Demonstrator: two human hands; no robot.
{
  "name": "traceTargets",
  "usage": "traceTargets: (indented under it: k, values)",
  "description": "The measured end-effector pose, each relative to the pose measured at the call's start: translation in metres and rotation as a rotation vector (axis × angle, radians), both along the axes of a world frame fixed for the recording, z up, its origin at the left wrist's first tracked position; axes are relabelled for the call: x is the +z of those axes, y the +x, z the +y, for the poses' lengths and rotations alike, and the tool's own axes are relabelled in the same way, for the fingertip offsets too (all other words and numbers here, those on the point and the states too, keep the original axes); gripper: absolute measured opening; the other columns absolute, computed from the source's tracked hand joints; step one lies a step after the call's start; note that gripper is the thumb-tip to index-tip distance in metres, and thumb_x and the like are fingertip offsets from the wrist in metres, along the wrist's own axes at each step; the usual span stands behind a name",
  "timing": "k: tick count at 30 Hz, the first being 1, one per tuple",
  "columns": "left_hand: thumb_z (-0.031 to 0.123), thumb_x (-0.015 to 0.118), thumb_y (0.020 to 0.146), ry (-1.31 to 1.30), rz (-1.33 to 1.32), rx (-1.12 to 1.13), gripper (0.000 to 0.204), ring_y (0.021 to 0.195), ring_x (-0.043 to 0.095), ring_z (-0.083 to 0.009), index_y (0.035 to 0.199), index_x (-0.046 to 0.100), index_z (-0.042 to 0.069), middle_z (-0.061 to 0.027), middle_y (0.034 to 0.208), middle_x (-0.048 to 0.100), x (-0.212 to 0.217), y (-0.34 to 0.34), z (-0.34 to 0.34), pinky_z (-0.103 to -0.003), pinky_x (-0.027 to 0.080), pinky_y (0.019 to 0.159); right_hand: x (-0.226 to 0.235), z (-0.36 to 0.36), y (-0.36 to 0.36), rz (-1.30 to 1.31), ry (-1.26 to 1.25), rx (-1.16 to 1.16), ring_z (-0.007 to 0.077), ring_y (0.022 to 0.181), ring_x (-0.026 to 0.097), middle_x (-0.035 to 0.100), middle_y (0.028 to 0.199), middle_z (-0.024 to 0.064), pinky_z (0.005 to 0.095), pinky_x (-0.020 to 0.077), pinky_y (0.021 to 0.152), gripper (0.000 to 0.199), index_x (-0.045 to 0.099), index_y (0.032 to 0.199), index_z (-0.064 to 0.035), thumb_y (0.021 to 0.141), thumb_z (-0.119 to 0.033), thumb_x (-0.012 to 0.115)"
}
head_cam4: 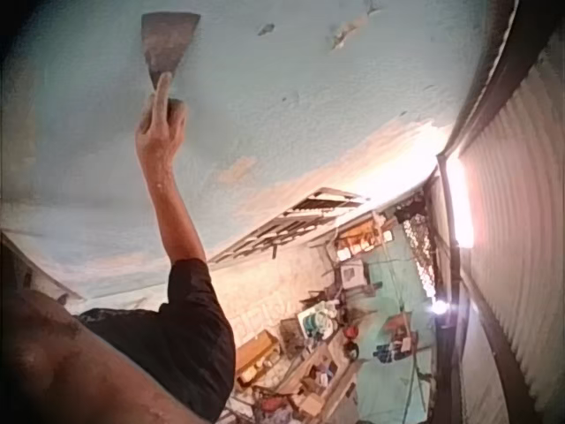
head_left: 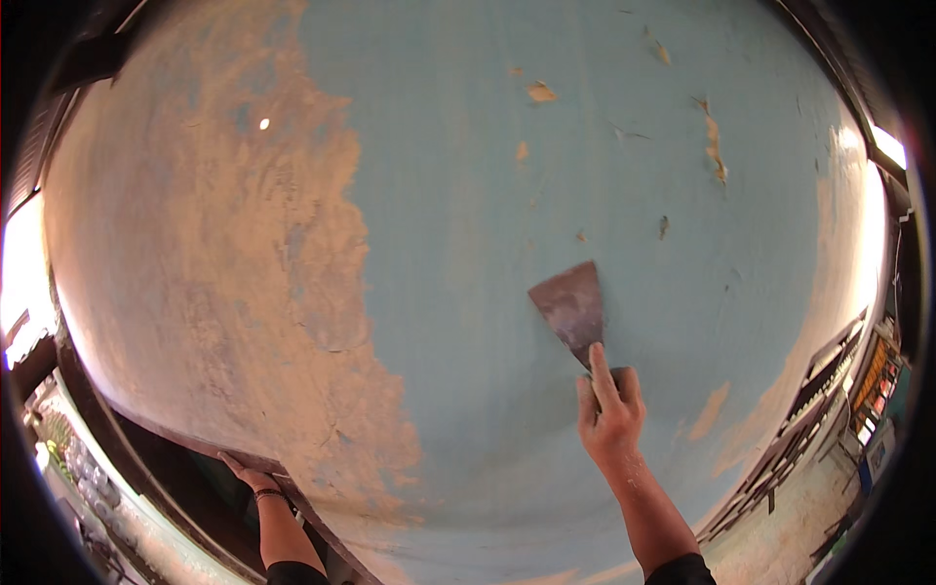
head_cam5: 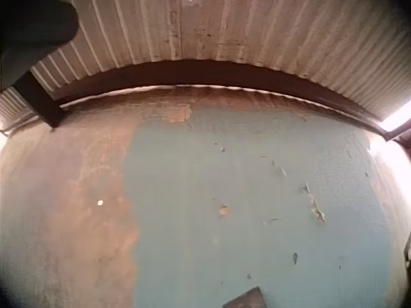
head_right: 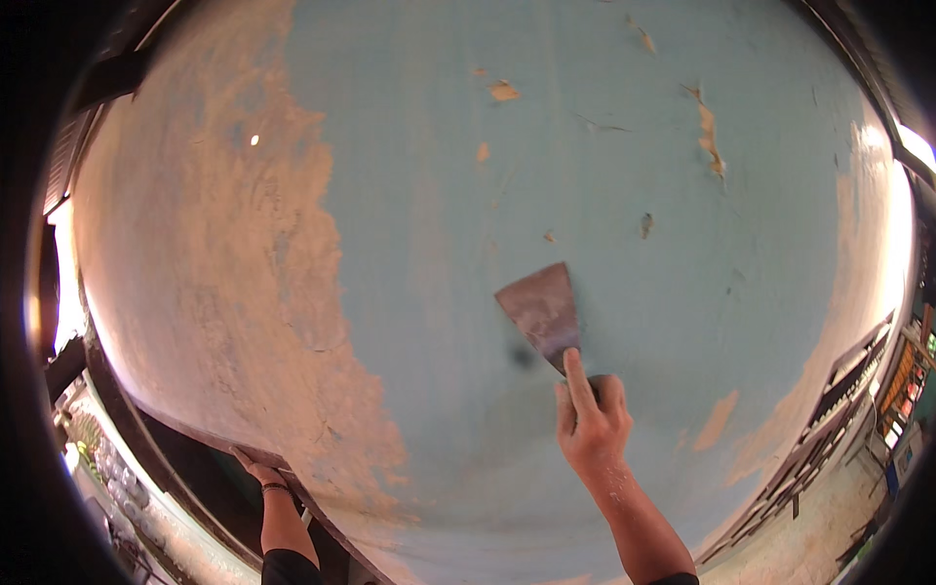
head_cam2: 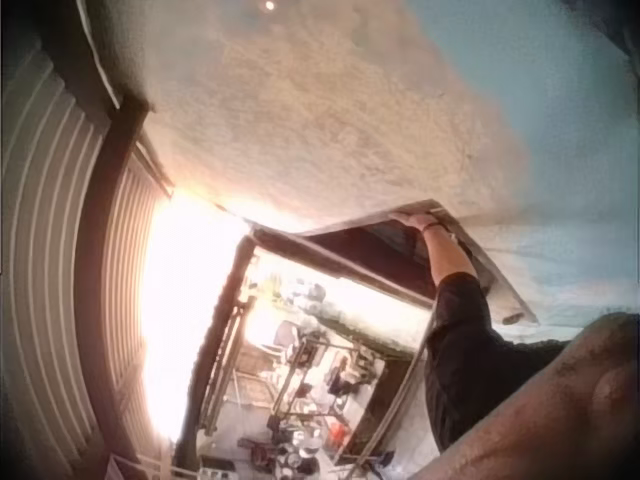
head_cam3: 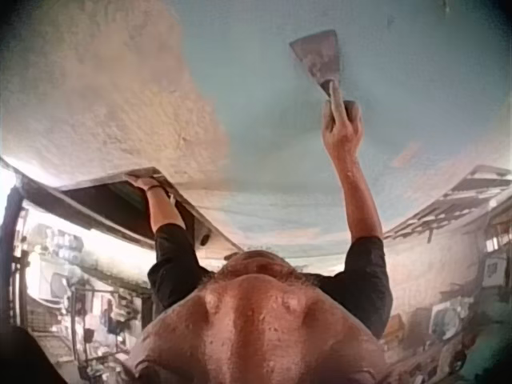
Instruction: The person scrapes old paint chips off an exterior wall using a handheld scraper.
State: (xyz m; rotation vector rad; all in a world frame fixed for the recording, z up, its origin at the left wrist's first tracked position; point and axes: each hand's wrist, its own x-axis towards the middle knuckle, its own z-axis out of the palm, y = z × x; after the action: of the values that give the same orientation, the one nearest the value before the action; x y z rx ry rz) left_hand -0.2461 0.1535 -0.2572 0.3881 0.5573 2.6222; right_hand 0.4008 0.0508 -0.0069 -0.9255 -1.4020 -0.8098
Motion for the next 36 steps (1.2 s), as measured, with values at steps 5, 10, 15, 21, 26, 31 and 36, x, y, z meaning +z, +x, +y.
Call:
traceTargets:
  k: [5,10,15,21,26,31,36]
  values:
    - [0.057,0.040,0.095,0.051,-0.009,-0.008,0.074,0.140,0.024,-0.0265,0.150,0.021,0.010,-0.0072,0.155,0.020,0.035,0.049,0.001,-0.039,0.018,0.116,-0.013,0.006,0.007,-0.028,0.024,-0.089,0.0192,0.067,0.046,0.048,0.079,0.0052,0.0295,0.0417,0.055,0.051,0.053,0.132,-0.0021,0.082,-0.006,0.066]
    - [0.056,0.038,0.095,0.045,-0.033,-0.015,0.074,0.141,0.021,-0.0266,0.151,0.019,0.011,-0.0073,0.156,0.018,0.058,0.078,-0.014,-0.040,0.017,0.117,-0.022,0.021,0.009,-0.061,0.134,-0.123,0.0218,0.070,0.046,0.050,0.083,0.0075,0.0316,0.0426,0.059,0.055,0.048,0.136,-0.0006,0.083,-0.004,0.063]
    - [0.055,0.036,0.096,0.013,-0.045,0.004,0.071,0.142,0.019,-0.0258,0.151,0.019,0.013,-0.0056,0.157,0.015,0.049,0.064,-0.005,-0.040,0.016,0.117,-0.015,0.007,0.004,-0.122,0.129,-0.121,0.0232,0.073,0.046,0.052,0.082,0.0102,0.0330,0.0400,0.058,0.051,0.045,0.133,0.0086,0.085,-0.001,0.060]
    - [0.053,0.036,0.097,0.074,-0.056,-0.020,0.068,0.143,0.018,-0.0249,0.151,0.019,0.016,-0.0036,0.157,0.014,0.038,0.053,0.004,-0.040,0.015,0.117,-0.025,-0.009,-0.005,0.063,0.251,0.018,0.0215,0.068,0.047,0.051,0.074,0.0069,0.0301,0.0417,0.054,0.052,0.047,0.134,0.0022,0.084,-0.001,0.062]
    - [0.054,0.037,0.096,0.086,-0.069,0.018,0.070,0.142,0.020,-0.0261,0.151,0.019,0.014,-0.0049,0.157,0.016,0.055,0.072,-0.005,-0.040,0.016,0.117,-0.035,-0.020,-0.018,0.065,-0.117,-0.075,0.0174,0.062,0.045,0.052,0.073,0.0034,0.0283,0.0409,0.048,0.053,0.046,0.133,0.0057,0.084,-0.002,0.063]
    - [0.059,0.045,0.092,0.083,-0.073,-0.066,0.077,0.135,0.033,-0.0293,0.146,0.029,0.008,-0.0073,0.149,0.032,0.057,0.075,-0.014,-0.041,0.023,0.114,-0.043,-0.027,-0.034,0.103,-0.059,0.021,0.0167,0.063,0.046,0.053,0.073,0.0053,0.0271,0.0416,0.051,0.049,0.045,0.133,0.0065,0.087,-0.002,0.059]
    - [0.061,0.046,0.091,0.117,-0.025,-0.163,0.076,0.133,0.036,-0.0280,0.144,0.034,0.008,-0.0071,0.148,0.035,0.056,0.065,-0.030,-0.041,0.024,0.113,-0.019,-0.051,-0.085,0.264,-0.119,0.344,0.0122,0.063,0.045,0.052,0.074,0.0060,0.0254,0.0394,0.054,0.042,0.045,0.131,0.0062,0.090,0.000,0.051]
